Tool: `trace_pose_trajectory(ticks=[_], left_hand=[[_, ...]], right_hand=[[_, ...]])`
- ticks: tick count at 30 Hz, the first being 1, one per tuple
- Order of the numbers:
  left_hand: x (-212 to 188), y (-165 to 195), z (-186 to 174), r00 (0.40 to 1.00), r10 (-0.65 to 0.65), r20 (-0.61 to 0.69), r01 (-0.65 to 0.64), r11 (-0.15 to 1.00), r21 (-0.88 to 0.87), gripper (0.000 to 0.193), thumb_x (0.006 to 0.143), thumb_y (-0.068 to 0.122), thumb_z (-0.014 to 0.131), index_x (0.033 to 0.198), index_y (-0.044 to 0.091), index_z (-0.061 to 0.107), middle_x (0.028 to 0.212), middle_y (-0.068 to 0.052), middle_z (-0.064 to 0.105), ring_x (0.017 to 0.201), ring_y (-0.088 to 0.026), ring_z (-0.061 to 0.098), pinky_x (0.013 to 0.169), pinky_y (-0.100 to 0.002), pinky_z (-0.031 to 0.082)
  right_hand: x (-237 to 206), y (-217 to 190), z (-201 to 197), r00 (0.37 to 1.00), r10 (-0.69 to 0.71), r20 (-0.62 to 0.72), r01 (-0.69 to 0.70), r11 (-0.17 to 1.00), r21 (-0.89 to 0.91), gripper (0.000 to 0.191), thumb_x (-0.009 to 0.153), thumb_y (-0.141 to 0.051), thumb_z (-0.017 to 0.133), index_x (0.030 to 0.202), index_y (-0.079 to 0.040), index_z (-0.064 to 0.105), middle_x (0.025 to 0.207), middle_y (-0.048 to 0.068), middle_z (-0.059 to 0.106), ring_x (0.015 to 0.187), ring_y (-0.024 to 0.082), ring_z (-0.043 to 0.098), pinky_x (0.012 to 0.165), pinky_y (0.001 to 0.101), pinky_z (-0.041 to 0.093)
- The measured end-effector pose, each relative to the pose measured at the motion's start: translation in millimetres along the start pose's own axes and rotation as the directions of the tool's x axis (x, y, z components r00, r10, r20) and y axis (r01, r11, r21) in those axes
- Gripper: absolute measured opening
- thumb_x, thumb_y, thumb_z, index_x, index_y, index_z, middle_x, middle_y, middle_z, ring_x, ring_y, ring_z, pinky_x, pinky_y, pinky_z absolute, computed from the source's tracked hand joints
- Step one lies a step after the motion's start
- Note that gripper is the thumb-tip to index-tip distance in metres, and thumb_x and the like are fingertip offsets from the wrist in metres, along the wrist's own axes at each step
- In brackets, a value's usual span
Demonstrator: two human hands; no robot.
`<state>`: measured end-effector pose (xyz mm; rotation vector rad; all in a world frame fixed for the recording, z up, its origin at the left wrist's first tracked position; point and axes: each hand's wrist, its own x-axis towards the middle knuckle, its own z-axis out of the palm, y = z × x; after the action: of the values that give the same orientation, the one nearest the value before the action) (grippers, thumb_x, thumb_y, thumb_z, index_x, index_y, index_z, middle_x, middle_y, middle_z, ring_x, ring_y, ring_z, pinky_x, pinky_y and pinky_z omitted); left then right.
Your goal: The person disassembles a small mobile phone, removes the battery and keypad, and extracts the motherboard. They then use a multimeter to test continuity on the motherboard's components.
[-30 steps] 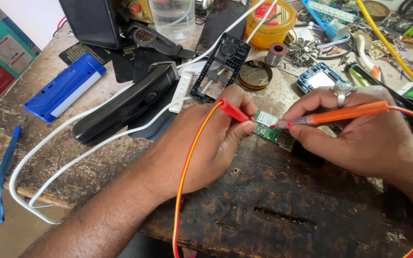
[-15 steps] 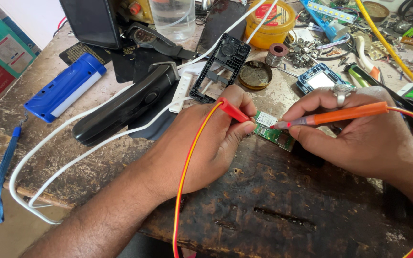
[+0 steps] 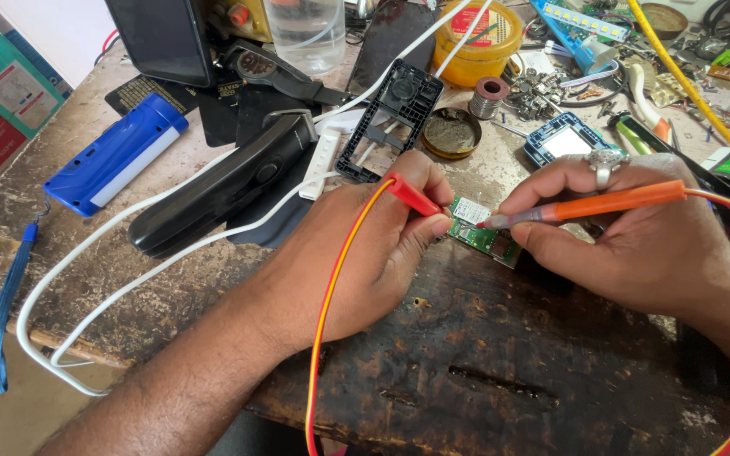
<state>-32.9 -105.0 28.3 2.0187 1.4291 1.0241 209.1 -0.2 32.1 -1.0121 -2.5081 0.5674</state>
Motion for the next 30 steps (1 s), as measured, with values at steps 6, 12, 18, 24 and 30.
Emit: trace_pose_trajectory(ticks=[6,12,18,24,30], left_hand=[[0.5,0.5,-0.1,1.0,-0.001,-0.001,0.001,1.0,0.008,0.019,0.1,0.017,0.062,0.114,0.008,0.054,0.076,-0.009,0.07,0.072,-0.026,0.075,0.059,-0.039,0.053],[0.6,0.2,0.1,1.0,0.0,-0.005,0.0,1.0,0.017,0.019,0.1,0.017,0.062,0.114,0.008,0.054,0.076,-0.009,0.07,0.072,-0.026,0.075,0.059,-0.039,0.054],[0.9,-0.3,0.3,1.0,0.007,-0.005,-0.007,1.0,0.023,0.019,0.1,0.018,0.062,0.115,0.008,0.054,0.076,-0.009,0.07,0.072,-0.026,0.075,0.059,-0.039,0.054],[0.2,-0.9,0.9,1.0,-0.008,0.002,0.008,1.0,0.011,0.018,0.1,0.017,0.061,0.114,0.008,0.054,0.074,-0.009,0.069,0.069,-0.025,0.076,0.057,-0.039,0.054],[0.0,-1.2,0.6,1.0,0.022,-0.007,-0.022,1.0,0.022,0.018,0.101,0.017,0.062,0.114,0.008,0.054,0.074,-0.009,0.069,0.07,-0.025,0.075,0.058,-0.039,0.053]], right_hand=[[-0.1,-0.2,-0.9,0.999,-0.04,0.013,0.04,0.999,0.007,0.015,0.08,-0.017,0.076,0.093,-0.01,0.079,0.081,-0.003,0.073,0.069,0.007,0.065,0.062,0.0236,0.054],[0.8,-2.0,-1.7,0.999,0.015,0.032,-0.014,0.999,-0.032,0.015,0.079,-0.019,0.077,0.091,-0.011,0.079,0.077,-0.003,0.072,0.065,0.008,0.065,0.059,0.025,0.054],[0.9,-1.0,-1.3,1.0,0.007,0.028,-0.006,1.0,-0.02,0.015,0.08,-0.02,0.076,0.092,-0.012,0.079,0.075,-0.003,0.071,0.065,0.008,0.065,0.058,0.025,0.053],[0.1,-0.6,-1.2,0.999,0.031,0.037,-0.029,0.999,-0.037,0.016,0.08,-0.02,0.077,0.094,-0.012,0.079,0.072,-0.003,0.071,0.063,0.008,0.065,0.058,0.0254,0.054],[0.7,-1.9,-1.2,0.999,0.036,0.033,-0.034,0.998,-0.056,0.016,0.08,-0.022,0.077,0.092,-0.012,0.08,0.072,-0.002,0.071,0.063,0.008,0.064,0.057,0.026,0.053]])
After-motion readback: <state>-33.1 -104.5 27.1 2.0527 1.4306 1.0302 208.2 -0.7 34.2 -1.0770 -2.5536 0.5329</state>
